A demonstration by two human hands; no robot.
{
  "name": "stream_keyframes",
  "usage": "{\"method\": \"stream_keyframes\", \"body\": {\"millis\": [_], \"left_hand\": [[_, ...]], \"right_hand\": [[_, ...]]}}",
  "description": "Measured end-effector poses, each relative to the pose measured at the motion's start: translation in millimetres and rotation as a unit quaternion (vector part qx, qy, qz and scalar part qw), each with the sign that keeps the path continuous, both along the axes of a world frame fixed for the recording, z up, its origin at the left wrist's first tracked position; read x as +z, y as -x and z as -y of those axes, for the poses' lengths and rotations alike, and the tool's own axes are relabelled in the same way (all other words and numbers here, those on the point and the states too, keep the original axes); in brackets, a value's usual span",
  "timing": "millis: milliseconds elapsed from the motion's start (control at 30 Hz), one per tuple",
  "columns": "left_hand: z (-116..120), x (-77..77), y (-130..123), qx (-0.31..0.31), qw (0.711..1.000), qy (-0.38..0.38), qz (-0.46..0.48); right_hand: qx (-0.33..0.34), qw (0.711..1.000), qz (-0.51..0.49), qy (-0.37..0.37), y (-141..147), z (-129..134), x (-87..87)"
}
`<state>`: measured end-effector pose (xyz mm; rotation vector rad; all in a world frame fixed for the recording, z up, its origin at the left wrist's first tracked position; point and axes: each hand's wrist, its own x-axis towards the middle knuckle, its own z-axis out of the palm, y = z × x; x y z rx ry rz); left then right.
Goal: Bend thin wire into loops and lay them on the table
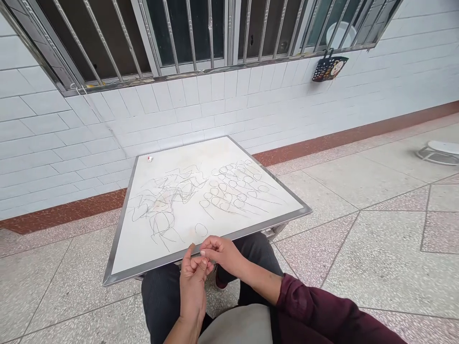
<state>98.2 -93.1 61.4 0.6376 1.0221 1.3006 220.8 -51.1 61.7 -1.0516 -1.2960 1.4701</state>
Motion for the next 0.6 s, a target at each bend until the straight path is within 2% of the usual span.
{"method": "stream_keyframes", "body": {"millis": [200,400,500,600], "left_hand": [[-3,-3.5,-4,0.006,0.999,-0.031,-0.015],[-11,-2.9,-6,-0.02,0.999,-0.043,-0.016],[-22,-2.9,-12,-0.04,0.998,-0.036,-0.022],[-30,-12.7,-15,-0.083,0.995,-0.004,-0.047]], "right_hand": [[-0.051,0.998,0.038,-0.02,0,-1,3.2],[-0.029,0.999,0.013,0.009,1,-6,0.3],[-0.069,0.997,0.032,-0.027,-5,-16,-0.5],[-0.134,0.981,0.103,-0.092,-26,-40,5.9]]}}
